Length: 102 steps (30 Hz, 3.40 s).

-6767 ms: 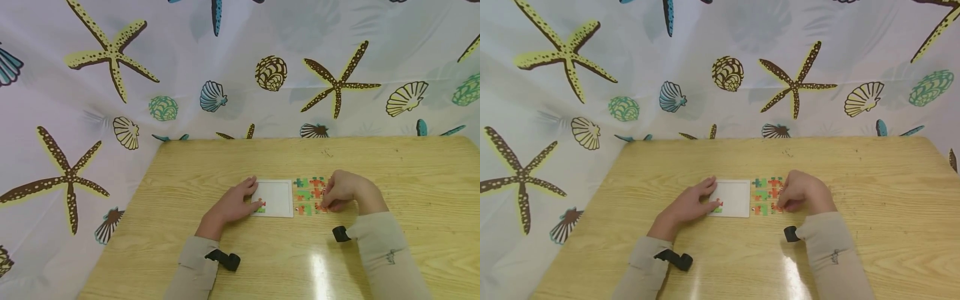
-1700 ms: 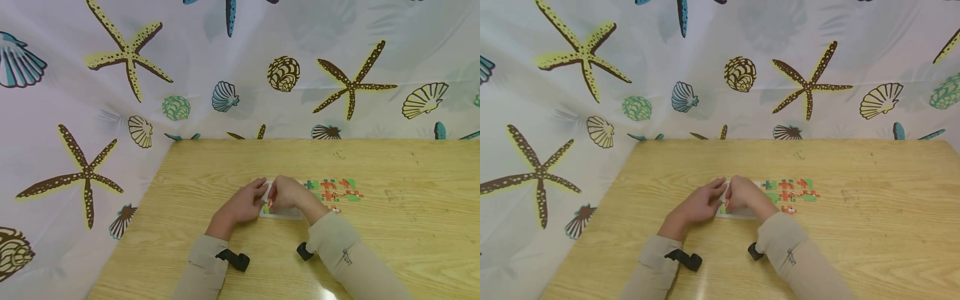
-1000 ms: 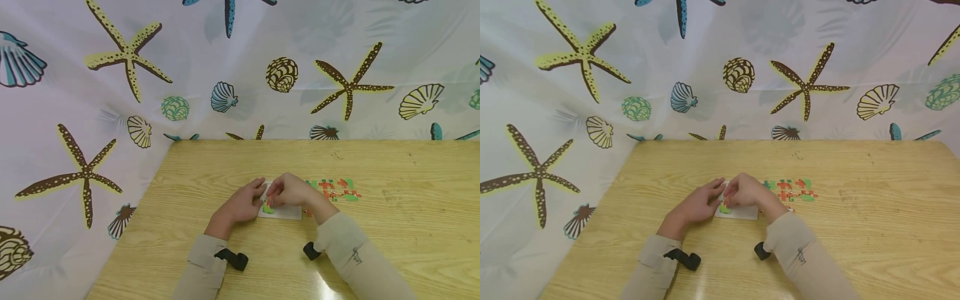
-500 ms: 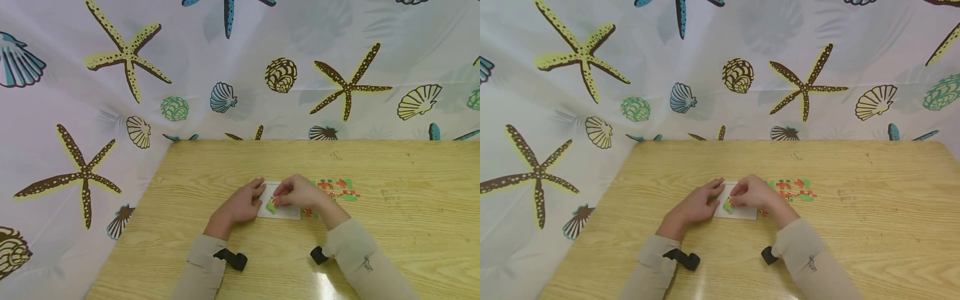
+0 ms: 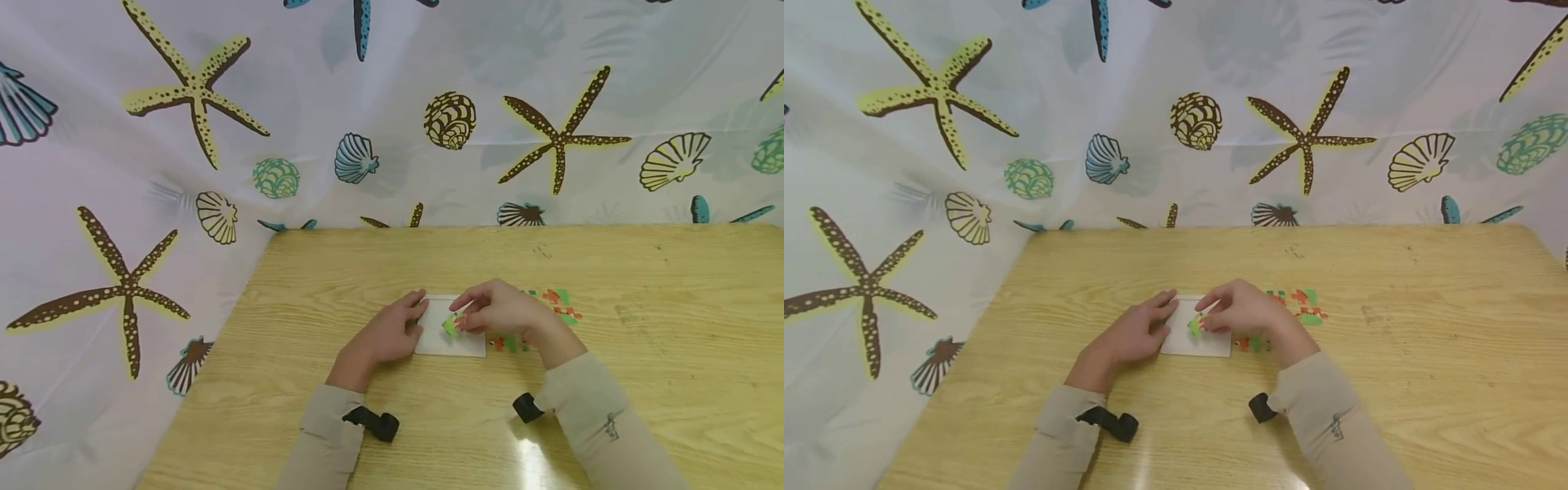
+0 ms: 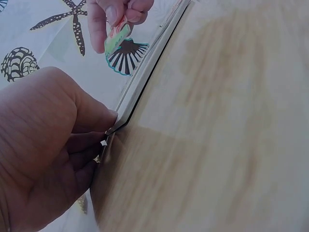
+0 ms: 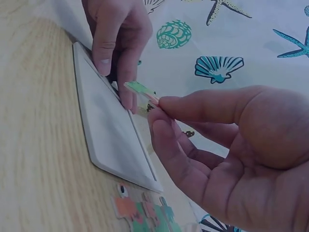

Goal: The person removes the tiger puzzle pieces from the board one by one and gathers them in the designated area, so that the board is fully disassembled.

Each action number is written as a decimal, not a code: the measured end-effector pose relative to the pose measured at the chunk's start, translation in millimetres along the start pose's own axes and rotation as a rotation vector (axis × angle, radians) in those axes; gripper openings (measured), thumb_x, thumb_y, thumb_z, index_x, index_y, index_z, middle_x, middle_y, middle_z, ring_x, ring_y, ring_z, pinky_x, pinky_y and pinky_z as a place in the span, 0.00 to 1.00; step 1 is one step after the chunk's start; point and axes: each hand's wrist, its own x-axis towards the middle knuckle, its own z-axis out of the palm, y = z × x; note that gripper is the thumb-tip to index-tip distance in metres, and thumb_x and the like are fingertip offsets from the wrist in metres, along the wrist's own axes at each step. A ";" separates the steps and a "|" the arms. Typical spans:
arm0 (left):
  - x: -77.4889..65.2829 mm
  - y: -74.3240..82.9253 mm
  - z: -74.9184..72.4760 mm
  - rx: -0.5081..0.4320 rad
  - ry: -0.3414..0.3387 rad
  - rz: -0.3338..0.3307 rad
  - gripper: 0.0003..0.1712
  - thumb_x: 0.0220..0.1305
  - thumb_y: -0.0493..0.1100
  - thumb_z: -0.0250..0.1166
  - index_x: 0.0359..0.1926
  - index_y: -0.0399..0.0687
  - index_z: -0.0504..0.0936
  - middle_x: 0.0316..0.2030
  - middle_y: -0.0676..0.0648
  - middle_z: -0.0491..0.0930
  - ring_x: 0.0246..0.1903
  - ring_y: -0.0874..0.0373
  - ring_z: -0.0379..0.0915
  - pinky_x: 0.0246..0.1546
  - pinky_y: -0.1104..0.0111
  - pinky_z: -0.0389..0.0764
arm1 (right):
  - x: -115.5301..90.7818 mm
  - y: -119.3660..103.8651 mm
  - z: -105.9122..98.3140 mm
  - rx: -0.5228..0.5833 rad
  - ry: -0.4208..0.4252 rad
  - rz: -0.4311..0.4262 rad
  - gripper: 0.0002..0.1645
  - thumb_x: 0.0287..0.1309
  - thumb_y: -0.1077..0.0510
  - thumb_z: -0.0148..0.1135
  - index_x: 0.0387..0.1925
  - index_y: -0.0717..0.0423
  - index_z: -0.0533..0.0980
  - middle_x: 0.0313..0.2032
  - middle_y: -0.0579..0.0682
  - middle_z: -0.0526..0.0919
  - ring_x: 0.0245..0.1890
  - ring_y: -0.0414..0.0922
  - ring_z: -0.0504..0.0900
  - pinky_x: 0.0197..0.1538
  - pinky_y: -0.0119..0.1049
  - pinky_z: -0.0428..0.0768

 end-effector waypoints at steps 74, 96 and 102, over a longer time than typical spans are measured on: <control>-0.2 2.7 0.8 -0.042 0.012 -0.027 0.37 0.75 0.47 0.63 0.77 0.36 0.61 0.81 0.43 0.53 0.81 0.46 0.43 0.79 0.52 0.53 | -48.5 30.4 -87.3 -0.009 -0.081 0.035 0.17 0.66 0.68 0.62 0.52 0.76 0.74 0.35 0.53 0.87 0.35 0.43 0.87 0.44 0.35 0.87; 1.8 0.1 2.4 -0.016 0.017 -0.028 0.37 0.76 0.47 0.62 0.77 0.37 0.62 0.81 0.44 0.53 0.81 0.47 0.43 0.79 0.52 0.54 | -67.8 46.0 -107.6 -0.017 -0.084 0.198 0.16 0.68 0.65 0.64 0.52 0.74 0.75 0.37 0.54 0.87 0.33 0.42 0.88 0.43 0.35 0.88; 2.0 0.7 2.9 -0.017 0.021 -0.027 0.37 0.75 0.46 0.62 0.77 0.36 0.63 0.81 0.43 0.53 0.81 0.46 0.44 0.79 0.51 0.53 | -69.8 46.6 -108.2 0.008 -0.079 0.229 0.13 0.66 0.66 0.65 0.48 0.72 0.76 0.36 0.54 0.87 0.32 0.42 0.88 0.42 0.35 0.88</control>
